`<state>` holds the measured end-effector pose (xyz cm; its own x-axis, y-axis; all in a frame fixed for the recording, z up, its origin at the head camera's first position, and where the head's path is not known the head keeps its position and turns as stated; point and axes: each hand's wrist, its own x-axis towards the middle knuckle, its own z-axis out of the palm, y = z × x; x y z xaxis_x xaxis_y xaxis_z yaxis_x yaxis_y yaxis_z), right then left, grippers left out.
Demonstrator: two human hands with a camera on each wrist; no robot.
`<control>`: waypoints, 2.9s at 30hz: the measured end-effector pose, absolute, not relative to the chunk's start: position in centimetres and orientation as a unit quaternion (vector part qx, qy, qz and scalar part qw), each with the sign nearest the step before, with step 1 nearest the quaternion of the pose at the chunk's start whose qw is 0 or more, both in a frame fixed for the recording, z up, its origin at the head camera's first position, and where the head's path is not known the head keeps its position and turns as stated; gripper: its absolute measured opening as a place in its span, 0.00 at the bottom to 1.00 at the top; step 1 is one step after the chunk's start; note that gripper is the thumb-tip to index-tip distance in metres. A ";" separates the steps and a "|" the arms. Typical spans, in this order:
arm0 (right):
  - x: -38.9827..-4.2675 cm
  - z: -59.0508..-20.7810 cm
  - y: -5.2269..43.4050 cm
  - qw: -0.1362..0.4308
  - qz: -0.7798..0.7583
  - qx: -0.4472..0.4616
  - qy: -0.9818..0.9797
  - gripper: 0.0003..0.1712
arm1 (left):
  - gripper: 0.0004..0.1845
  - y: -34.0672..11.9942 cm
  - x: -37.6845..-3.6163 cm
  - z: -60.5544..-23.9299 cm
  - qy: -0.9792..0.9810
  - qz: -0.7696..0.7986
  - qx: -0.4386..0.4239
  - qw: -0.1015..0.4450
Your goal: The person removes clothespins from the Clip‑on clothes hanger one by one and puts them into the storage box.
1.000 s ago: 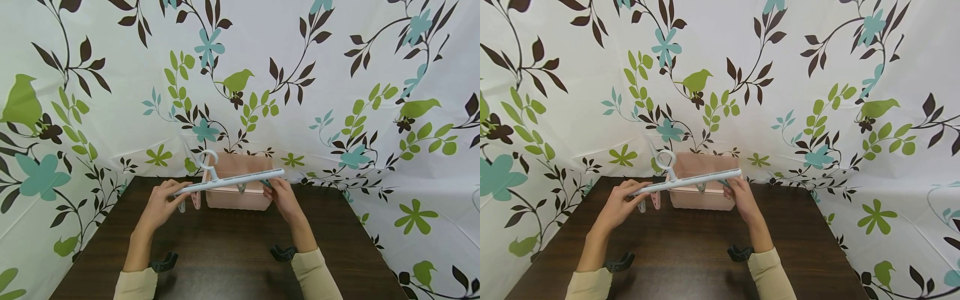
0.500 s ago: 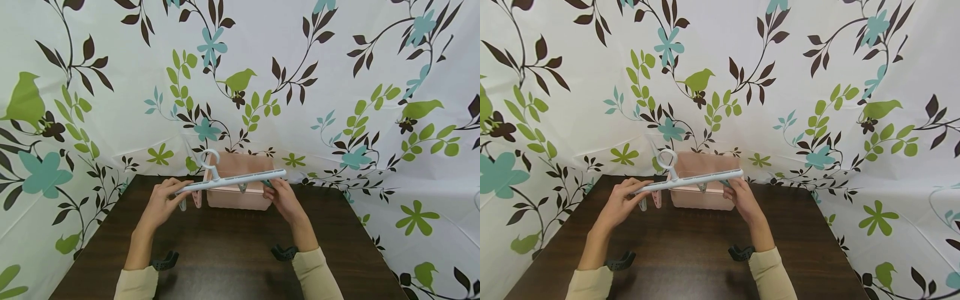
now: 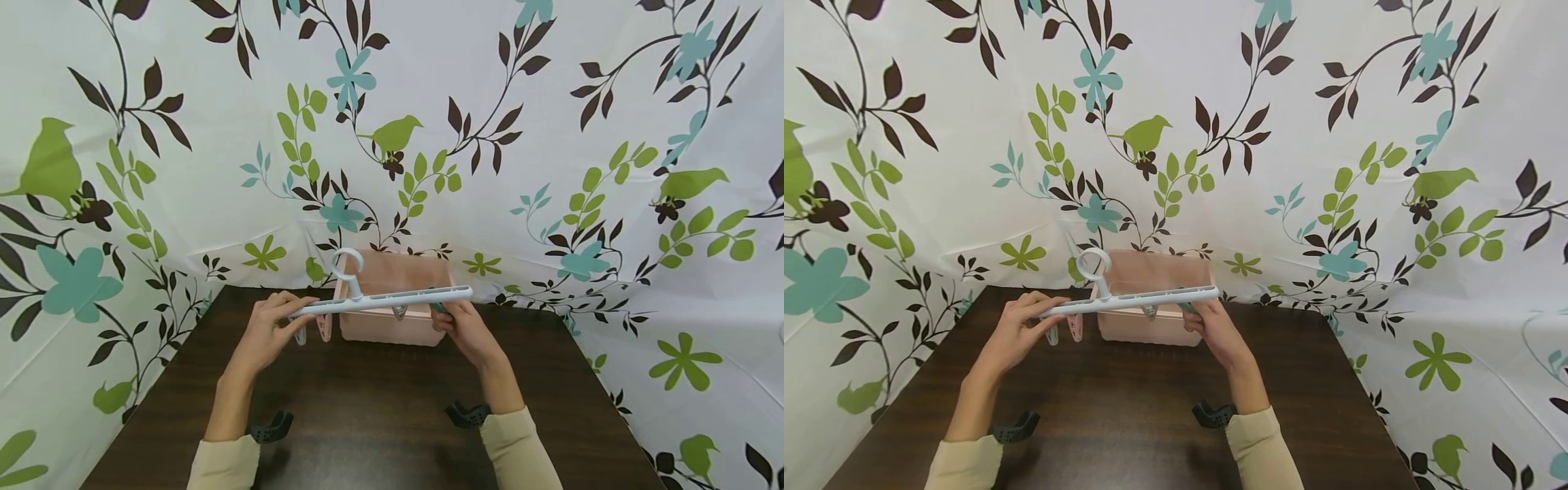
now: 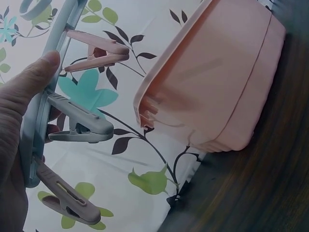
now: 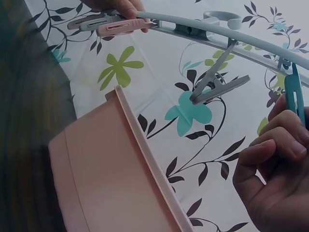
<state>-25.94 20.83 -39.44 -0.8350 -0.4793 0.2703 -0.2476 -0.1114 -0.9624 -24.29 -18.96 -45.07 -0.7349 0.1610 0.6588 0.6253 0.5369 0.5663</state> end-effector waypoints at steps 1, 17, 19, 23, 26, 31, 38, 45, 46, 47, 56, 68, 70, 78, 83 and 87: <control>-25.9 -39.5 20.9 0.089 -0.695 -0.275 0.659 0.24 | 0.20 -18.9 -24.3 -45.0 -0.830 -0.419 -0.239 0.279; -25.6 -39.5 20.6 0.116 -0.727 -0.241 0.632 0.24 | 0.22 -19.1 -24.2 -44.9 -0.829 -0.405 -0.238 0.302; -25.5 -39.4 20.5 0.111 -0.731 -0.226 0.634 0.23 | 0.22 -19.1 -24.3 -44.8 -0.830 -0.404 -0.235 0.304; -25.3 -39.5 20.5 0.107 -0.740 -0.200 0.633 0.23 | 0.22 -19.1 -24.3 -44.8 -0.832 -0.399 -0.230 0.310; -25.4 -39.6 20.6 0.116 -0.745 -0.202 0.624 0.23 | 0.22 -19.0 -24.4 -44.7 -0.827 -0.393 -0.236 0.326; -25.7 -39.8 20.9 0.141 -0.756 -0.230 0.597 0.24 | 0.24 -19.1 -24.6 -44.5 -0.804 -0.392 -0.259 0.364; -25.7 -39.9 21.1 0.151 -0.773 -0.227 0.573 0.24 | 0.22 -19.3 -24.4 -44.6 -0.817 -0.403 -0.236 0.337; -26.1 -39.8 20.8 0.122 -0.782 -0.181 0.583 0.16 | 0.22 -19.3 -24.5 -44.9 -0.817 -0.406 -0.235 0.336; -26.2 -39.8 20.8 0.115 -0.782 -0.175 0.587 0.16 | 0.22 -19.3 -24.5 -44.9 -0.817 -0.406 -0.236 0.336; -26.3 -39.8 20.8 0.107 -0.782 -0.167 0.591 0.15 | 0.22 -19.3 -24.5 -44.9 -0.816 -0.405 -0.237 0.337; -26.9 -39.9 20.4 0.074 -0.778 -0.116 0.613 0.12 | 0.20 -19.2 -24.4 -44.7 -0.820 -0.407 -0.229 0.331; -28.2 -39.7 19.5 0.040 -0.745 -0.102 0.658 0.24 | 0.22 -19.4 -24.5 -44.8 -0.821 -0.399 -0.232 0.335; -28.6 -39.5 19.2 0.034 -0.742 -0.113 0.660 0.26 | 0.22 -19.4 -24.6 -44.8 -0.822 -0.399 -0.231 0.333; -30.2 -39.0 18.3 0.000 -0.692 -0.104 0.715 0.24 | 0.22 -19.5 -24.6 -44.9 -0.825 -0.401 -0.229 0.325; -31.3 -39.0 17.8 -0.034 -0.597 -0.116 0.793 0.22 | 0.21 -19.6 -24.7 -45.1 -0.826 -0.401 -0.228 0.323; -31.8 -39.1 17.5 -0.059 -0.548 -0.134 0.823 0.19 | 0.20 -19.6 -24.7 -45.1 -0.827 -0.406 -0.224 0.318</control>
<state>-31.81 17.48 -39.07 -0.9570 -0.1572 0.2439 -0.2857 0.3630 -0.8869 -24.73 -19.64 -45.08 -0.6980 0.1114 0.7074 0.6281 0.5696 0.5301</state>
